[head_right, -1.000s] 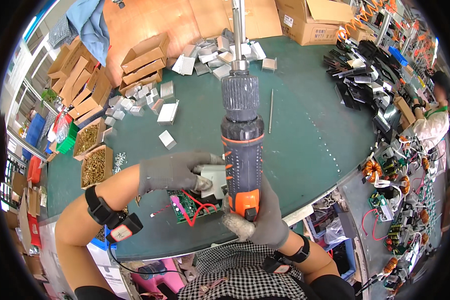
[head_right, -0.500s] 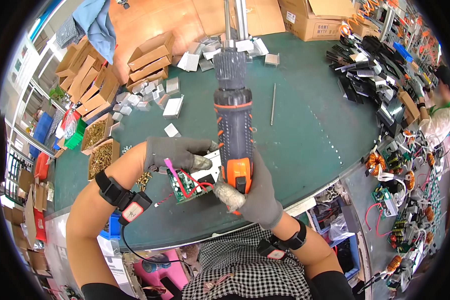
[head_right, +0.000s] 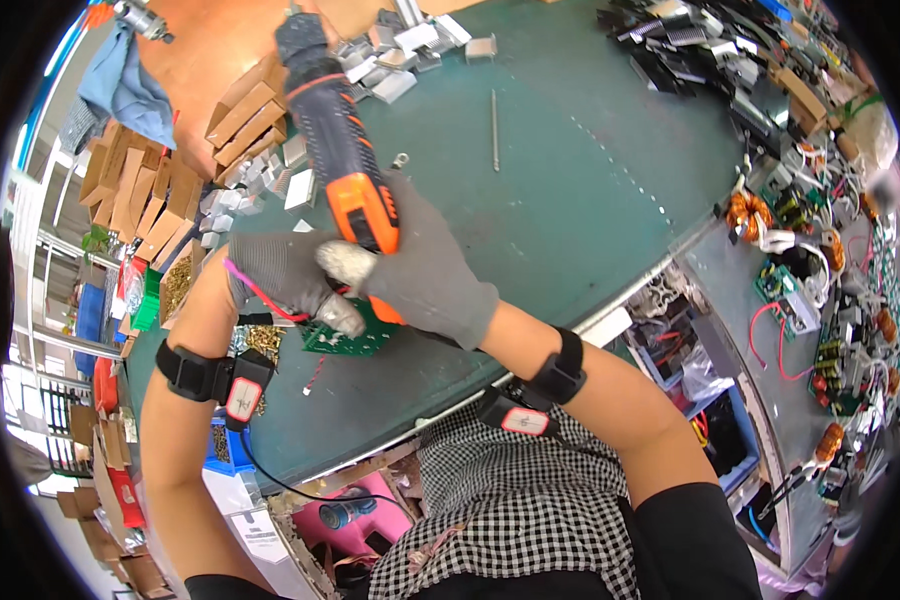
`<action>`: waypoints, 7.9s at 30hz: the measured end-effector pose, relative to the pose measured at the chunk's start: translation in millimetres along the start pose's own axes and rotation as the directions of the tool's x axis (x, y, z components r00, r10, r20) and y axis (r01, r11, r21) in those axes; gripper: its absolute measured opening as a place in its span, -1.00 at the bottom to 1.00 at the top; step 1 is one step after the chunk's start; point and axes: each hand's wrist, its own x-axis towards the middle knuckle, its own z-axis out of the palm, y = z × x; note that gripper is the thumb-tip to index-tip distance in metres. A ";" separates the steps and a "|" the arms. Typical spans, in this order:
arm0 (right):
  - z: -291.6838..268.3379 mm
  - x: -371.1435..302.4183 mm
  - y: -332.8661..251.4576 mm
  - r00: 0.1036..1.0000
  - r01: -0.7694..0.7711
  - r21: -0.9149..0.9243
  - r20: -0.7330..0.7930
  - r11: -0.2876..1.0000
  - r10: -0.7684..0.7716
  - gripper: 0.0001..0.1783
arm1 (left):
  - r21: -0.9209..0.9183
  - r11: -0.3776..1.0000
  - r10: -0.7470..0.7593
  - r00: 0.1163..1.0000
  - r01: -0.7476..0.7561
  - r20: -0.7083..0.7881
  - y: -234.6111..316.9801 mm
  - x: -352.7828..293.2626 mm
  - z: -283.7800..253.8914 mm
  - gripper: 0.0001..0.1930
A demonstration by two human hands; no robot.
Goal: Assembling an electronic component onto a circuit board using an electric screwdriver.
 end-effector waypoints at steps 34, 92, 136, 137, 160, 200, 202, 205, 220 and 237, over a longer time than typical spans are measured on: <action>-134.1 -183.3 -7.3 0.779 -0.478 -0.489 0.149 0.730 0.609 -0.23 | -0.246 0.920 -0.386 0.817 0.306 -0.428 -18.9 20.1 23.3 -0.03; -111.1 -153.5 -66.1 0.594 -0.774 0.031 0.381 0.632 0.709 0.13 | -0.146 0.969 -0.247 0.823 0.200 -0.512 -14.6 17.8 32.2 -0.28; -62.9 -166.8 -23.1 0.420 -0.628 -0.642 0.197 0.440 0.886 0.05 | -0.390 0.244 -0.542 -0.209 0.888 -0.814 -201.0 -231.0 122.5 -0.72; -60.3 -165.9 -24.7 0.407 -0.595 -0.664 0.237 0.453 0.882 0.09 | -0.391 0.190 -0.556 -0.230 0.901 -0.799 -189.6 -226.0 118.3 -0.75; -75.6 -175.2 -55.5 0.387 -0.452 -0.707 0.394 0.544 0.834 0.15 | -0.689 0.652 -0.485 0.523 -0.318 -0.701 -27.4 -65.8 194.1 -0.41; -85.2 -170.7 -47.4 0.584 -0.606 -0.524 0.218 0.599 0.782 0.09 | 0.530 0.729 0.087 0.708 0.434 -0.701 -18.3 -28.7 63.0 0.11; -85.3 -164.3 -49.0 0.549 -0.631 -0.521 0.223 0.575 0.805 0.09 | 0.464 0.687 -0.126 0.720 0.560 -0.683 -10.3 -24.6 56.6 0.06; -89.0 -160.7 -45.0 0.540 -0.613 -0.544 0.242 0.573 0.806 0.09 | 0.485 0.734 -0.016 0.727 0.476 -0.687 -20.8 -23.2 56.9 0.00; -71.6 -132.7 -77.7 0.364 -0.842 -0.312 0.273 0.440 0.891 -0.19 | 0.444 0.692 -0.050 0.651 0.569 -0.758 -24.4 -17.8 67.4 -0.16; -108.1 -179.9 -42.7 0.566 -0.764 -0.226 0.215 0.604 0.796 -0.07 | 0.396 0.728 -0.051 0.621 0.559 -0.782 -21.7 -20.9 67.9 -0.04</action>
